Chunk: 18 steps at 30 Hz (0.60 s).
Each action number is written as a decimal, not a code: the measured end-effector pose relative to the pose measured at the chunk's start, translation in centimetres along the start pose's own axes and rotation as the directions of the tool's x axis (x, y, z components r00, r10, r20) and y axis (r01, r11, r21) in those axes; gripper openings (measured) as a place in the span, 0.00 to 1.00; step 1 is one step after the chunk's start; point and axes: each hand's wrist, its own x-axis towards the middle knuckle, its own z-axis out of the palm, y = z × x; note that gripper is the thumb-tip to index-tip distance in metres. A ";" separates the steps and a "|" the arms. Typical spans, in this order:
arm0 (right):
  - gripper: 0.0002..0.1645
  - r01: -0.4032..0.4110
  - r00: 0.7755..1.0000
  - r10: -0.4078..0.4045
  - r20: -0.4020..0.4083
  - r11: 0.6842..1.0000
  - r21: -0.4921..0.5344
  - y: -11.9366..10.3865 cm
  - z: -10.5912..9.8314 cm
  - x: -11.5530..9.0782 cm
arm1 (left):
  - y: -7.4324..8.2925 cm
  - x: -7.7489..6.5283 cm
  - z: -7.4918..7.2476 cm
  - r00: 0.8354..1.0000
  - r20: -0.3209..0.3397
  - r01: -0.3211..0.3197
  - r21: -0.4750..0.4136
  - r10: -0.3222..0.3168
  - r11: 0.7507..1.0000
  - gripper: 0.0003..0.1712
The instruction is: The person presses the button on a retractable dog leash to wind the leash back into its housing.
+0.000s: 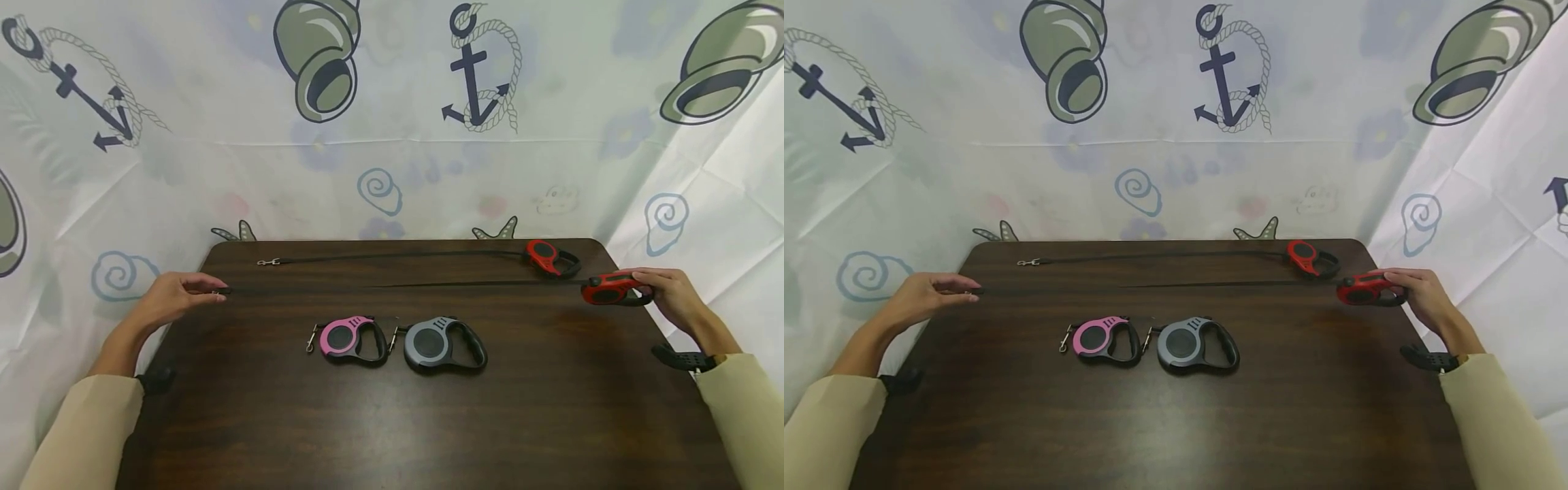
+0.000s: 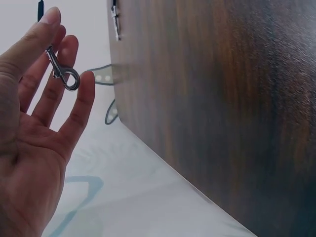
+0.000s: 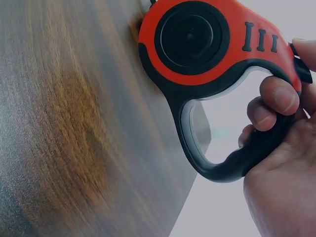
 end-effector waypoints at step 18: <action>0.16 -0.098 0.995 0.102 -0.018 0.877 -0.470 -0.8 0.4 -0.1 | 1.5 -1.0 0.1 0.999 -0.029 -0.043 0.005 0.043 0.999 0.18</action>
